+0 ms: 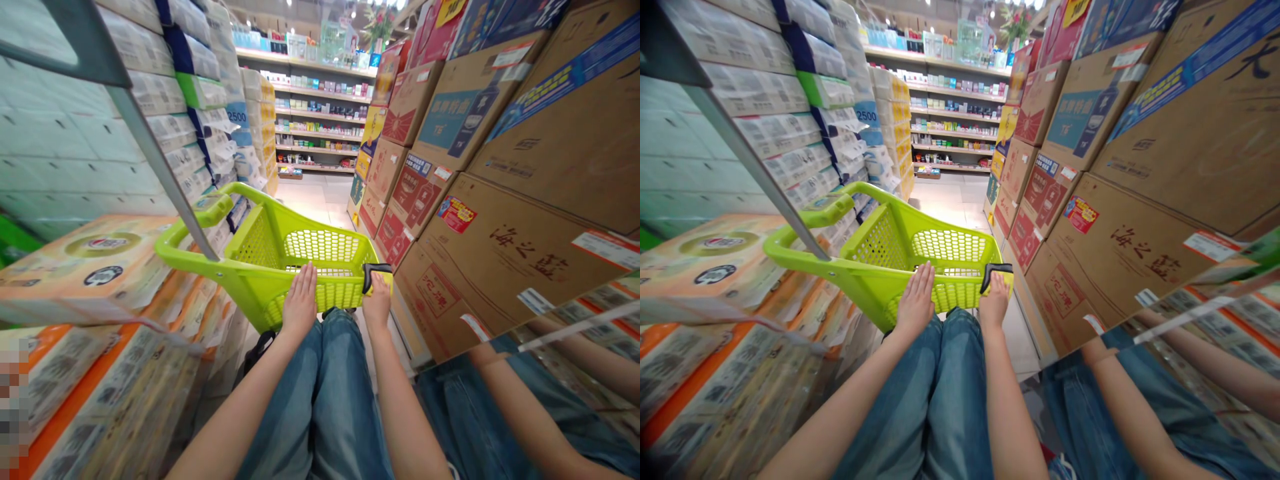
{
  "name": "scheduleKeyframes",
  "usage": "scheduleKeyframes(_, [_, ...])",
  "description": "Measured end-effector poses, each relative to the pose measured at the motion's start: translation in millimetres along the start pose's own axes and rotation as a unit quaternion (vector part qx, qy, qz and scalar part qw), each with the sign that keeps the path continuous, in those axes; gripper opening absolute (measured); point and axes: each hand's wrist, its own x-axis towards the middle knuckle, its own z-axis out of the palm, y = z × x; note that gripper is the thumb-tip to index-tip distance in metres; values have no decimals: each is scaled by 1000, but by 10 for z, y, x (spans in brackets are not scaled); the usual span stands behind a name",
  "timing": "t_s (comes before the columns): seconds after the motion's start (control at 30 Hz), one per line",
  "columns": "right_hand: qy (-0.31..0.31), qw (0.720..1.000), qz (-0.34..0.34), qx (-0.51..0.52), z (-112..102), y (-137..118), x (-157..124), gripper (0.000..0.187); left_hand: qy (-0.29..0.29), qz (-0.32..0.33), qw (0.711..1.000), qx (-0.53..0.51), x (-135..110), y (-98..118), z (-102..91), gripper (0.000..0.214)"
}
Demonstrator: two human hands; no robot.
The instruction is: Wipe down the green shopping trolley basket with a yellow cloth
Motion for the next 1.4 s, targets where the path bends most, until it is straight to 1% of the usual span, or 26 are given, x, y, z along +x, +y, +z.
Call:
scheduleKeyframes(0.07, [-24,999,-26,-1,171,-297,-88,74,0,0,1000,0,0,0,0,91])
scheduleKeyframes(0.17, [-82,992,-96,19,389,-720,-252,77,1,0,1000,5,-2,-10,8,85])
scheduleKeyframes(0.23, [-106,984,-136,33,443,-862,-326,78,2,0,1000,10,-5,-21,14,80])
scheduleKeyframes(0.27, [-115,981,-153,37,435,-872,-343,79,1,0,1000,12,-7,-27,15,80])
scheduleKeyframes(0.33, [-126,976,-175,36,361,-769,-331,79,-4,5,1000,15,-9,-35,10,83])
scheduleKeyframes(0.4, [-123,976,-177,29,233,-534,-271,81,-9,7,1000,16,-10,-38,0,88])
scheduleKeyframes(0.5, [-76,988,-133,21,19,-93,-143,81,-13,4,1000,16,-8,-34,-10,91])
scheduleKeyframes(0.57, [-40,994,-99,22,-82,136,-71,79,-12,3,1000,14,-6,-28,-6,91])
scheduleKeyframes(0.63, [-15,997,-71,14,-106,225,-36,77,-8,3,1000,11,-7,-21,7,90])
scheduleKeyframes(0.67, [-6,998,-58,3,-82,203,-39,76,-6,1,1000,9,-9,-17,15,90])
scheduleKeyframes(0.7, [-1,999,-48,-10,-35,137,-57,75,-4,0,1000,7,-11,-13,23,90])
scheduleKeyframes(0.77, [-7,998,-52,-31,112,-106,-135,75,-1,-3,1000,5,-17,-7,38,89])
scheduleKeyframes(0.9, [-72,988,-136,-18,413,-715,-350,74,7,-3,1000,3,-25,-14,59,82])
scheduleKeyframes(0.97, [-91,983,-161,-9,455,-871,-407,74,9,-4,1000,3,-26,-24,62,78])
scheduleKeyframes(1.0, [-101,980,-172,-7,438,-882,-412,74,9,-3,1000,4,-26,-29,61,78])
scheduleKeyframes(1.07, [-118,974,-194,-9,339,-768,-380,75,6,1,1000,6,-26,-35,55,82])
scheduleKeyframes(1.13, [-118,972,-200,-11,186,-516,-305,78,3,5,1000,8,-25,-36,44,86])
scheduleKeyframes(1.17, [-108,975,-191,-12,105,-360,-259,79,1,7,1000,9,-24,-35,39,88])
scheduleKeyframes(1.23, [-74,985,-153,-8,-42,-45,-161,78,0,7,1000,10,-22,-32,30,90])
scheduleKeyframes(1.3, [-35,994,-108,9,-135,199,-78,74,0,5,1000,10,-20,-26,28,90])
scheduleKeyframes(1.37, [2,997,-68,24,-145,297,-36,69,2,2,1000,8,-19,-18,30,89])
scheduleKeyframes(1.4, [17,998,-52,23,-115,275,-38,68,3,1,1000,7,-18,-13,32,89])
